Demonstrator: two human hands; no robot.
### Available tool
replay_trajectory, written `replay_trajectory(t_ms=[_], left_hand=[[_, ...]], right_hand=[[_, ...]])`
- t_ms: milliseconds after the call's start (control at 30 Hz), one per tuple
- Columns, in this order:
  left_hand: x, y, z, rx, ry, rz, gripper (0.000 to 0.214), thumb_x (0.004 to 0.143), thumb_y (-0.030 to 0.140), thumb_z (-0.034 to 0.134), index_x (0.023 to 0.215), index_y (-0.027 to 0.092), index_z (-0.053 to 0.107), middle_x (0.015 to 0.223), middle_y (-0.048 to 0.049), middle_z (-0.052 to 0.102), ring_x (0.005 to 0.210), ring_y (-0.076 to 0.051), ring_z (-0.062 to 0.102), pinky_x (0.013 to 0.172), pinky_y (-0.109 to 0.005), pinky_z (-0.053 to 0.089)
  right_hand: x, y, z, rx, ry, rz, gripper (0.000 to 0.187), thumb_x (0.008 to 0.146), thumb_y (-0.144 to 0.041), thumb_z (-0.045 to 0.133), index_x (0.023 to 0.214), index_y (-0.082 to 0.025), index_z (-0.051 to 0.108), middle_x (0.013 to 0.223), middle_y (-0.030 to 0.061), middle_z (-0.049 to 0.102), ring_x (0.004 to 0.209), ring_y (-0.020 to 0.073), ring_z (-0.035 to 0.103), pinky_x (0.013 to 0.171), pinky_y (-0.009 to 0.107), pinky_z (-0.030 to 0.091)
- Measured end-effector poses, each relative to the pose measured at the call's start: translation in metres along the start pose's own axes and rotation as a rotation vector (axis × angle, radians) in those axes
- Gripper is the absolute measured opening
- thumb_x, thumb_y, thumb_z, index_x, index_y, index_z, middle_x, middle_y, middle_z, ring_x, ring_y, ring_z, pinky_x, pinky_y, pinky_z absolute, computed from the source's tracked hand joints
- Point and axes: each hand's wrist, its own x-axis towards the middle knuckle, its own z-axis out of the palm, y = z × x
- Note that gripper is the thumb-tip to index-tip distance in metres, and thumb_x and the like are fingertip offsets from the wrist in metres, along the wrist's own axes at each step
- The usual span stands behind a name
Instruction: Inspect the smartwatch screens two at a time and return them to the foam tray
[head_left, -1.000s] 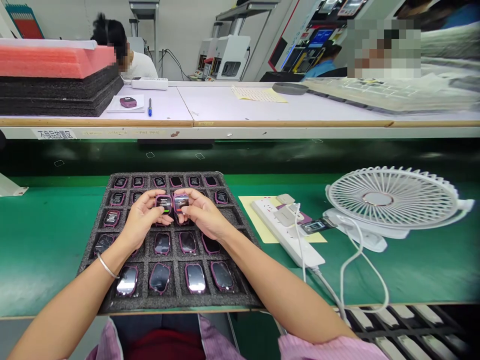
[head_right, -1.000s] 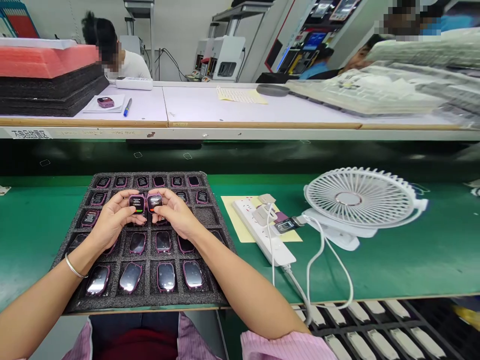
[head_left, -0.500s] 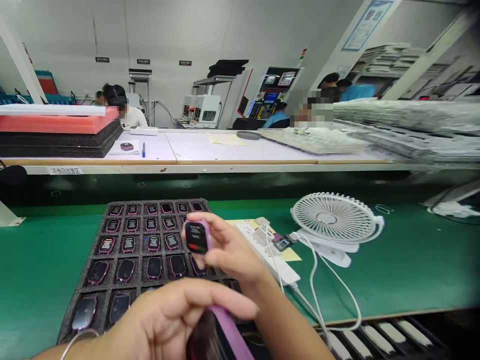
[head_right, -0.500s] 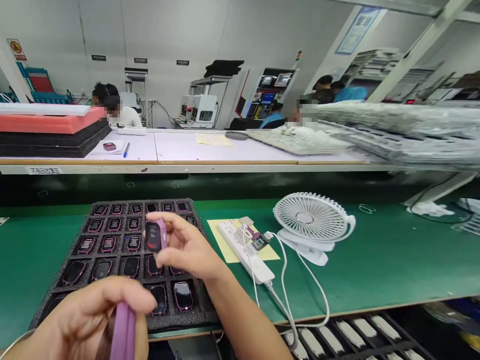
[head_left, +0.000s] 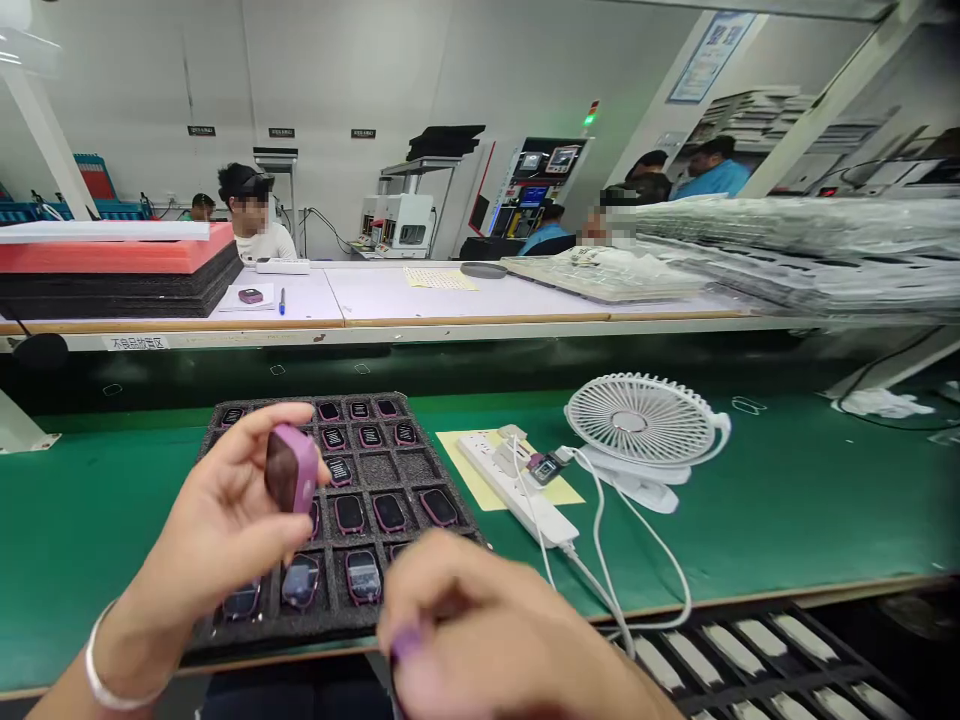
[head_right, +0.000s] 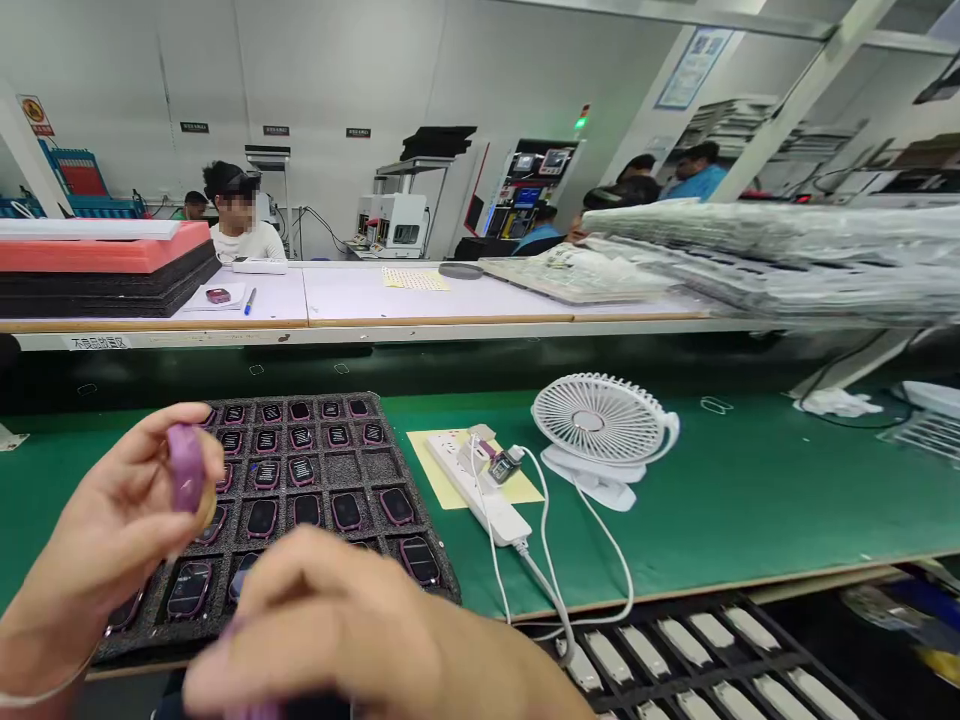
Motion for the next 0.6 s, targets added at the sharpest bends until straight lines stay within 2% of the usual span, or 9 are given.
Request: replay_trajectory(t_ms=[67, 133, 233, 300, 433, 533, 600], left_hand=[[0.022, -0.014, -0.007, 0.081, 0.068, 0.01, 0.056, 0.068, 0.018, 0.081, 0.12, 0.024, 0.059, 0.09, -0.0026, 0.065, 0.069, -0.01, 0.059, 0.05, -0.014, 0.045], [0.043, -0.028, -0.013, 0.135, 0.12, 0.005, 0.057, 0.068, 0.02, 0.08, 0.12, 0.022, 0.056, 0.094, -0.0033, 0.065, 0.072, -0.011, 0.06, 0.051, -0.015, 0.045], [0.07, -0.049, -0.021, 0.184, 0.189, -0.02, 0.061, 0.064, 0.02, 0.079, 0.119, 0.018, 0.052, 0.1, -0.0055, 0.066, 0.076, -0.013, 0.062, 0.054, -0.018, 0.047], [0.085, -0.064, -0.027, 0.187, 0.236, -0.026, 0.064, 0.062, 0.018, 0.078, 0.119, 0.017, 0.051, 0.101, -0.006, 0.066, 0.076, -0.013, 0.063, 0.056, -0.019, 0.047], [0.099, -0.094, -0.042, 0.121, 0.277, -0.082, 0.068, 0.064, 0.019, 0.075, 0.127, 0.016, 0.05, 0.097, -0.0031, 0.066, 0.06, -0.007, 0.06, 0.055, -0.021, 0.046], [0.099, -0.112, -0.053, -0.006, 0.251, -0.161, 0.068, 0.067, 0.023, 0.073, 0.131, 0.017, 0.049, 0.092, -0.002, 0.066, 0.059, -0.01, 0.064, 0.059, -0.024, 0.05], [0.096, -0.12, -0.058, -0.056, 0.233, -0.223, 0.069, 0.069, 0.024, 0.071, 0.134, 0.016, 0.048, 0.088, -0.0018, 0.067, 0.06, -0.013, 0.067, 0.062, -0.026, 0.053]], right_hand=[[0.023, 0.017, -0.009, 0.103, 0.061, -0.069, 0.051, 0.074, -0.029, 0.083, 0.123, -0.027, 0.066, 0.102, 0.0072, 0.07, 0.085, 0.0178, 0.067, 0.072, 0.026, 0.056], [0.051, 0.042, -0.025, 0.315, 0.108, 0.056, 0.051, 0.084, -0.025, 0.074, 0.132, -0.03, 0.057, 0.106, 0.0049, 0.07, 0.072, 0.0128, 0.068, 0.069, 0.027, 0.056], [0.089, 0.086, -0.05, 0.566, 0.203, 0.263, 0.05, 0.079, -0.018, 0.075, 0.125, -0.023, 0.057, 0.109, 0.0065, 0.072, 0.075, 0.0129, 0.07, 0.076, 0.028, 0.056], [0.107, 0.113, -0.063, 0.655, 0.272, 0.356, 0.043, 0.077, -0.016, 0.074, 0.117, -0.02, 0.058, 0.102, 0.0065, 0.074, 0.071, 0.0137, 0.072, 0.072, 0.026, 0.056], [0.121, 0.151, -0.073, 0.727, 0.381, 0.453, 0.019, 0.091, -0.024, 0.06, 0.11, -0.018, 0.059, 0.09, 0.0066, 0.075, 0.062, 0.0151, 0.071, 0.061, 0.025, 0.055], [0.116, 0.172, -0.075, 0.768, 0.437, 0.5, 0.018, 0.098, -0.03, 0.05, 0.107, -0.018, 0.06, 0.086, 0.0066, 0.075, 0.059, 0.0154, 0.07, 0.058, 0.026, 0.054], [0.11, 0.182, -0.075, 0.771, 0.447, 0.521, 0.022, 0.099, -0.034, 0.049, 0.106, -0.017, 0.06, 0.087, 0.0075, 0.074, 0.059, 0.0158, 0.071, 0.059, 0.027, 0.055]])
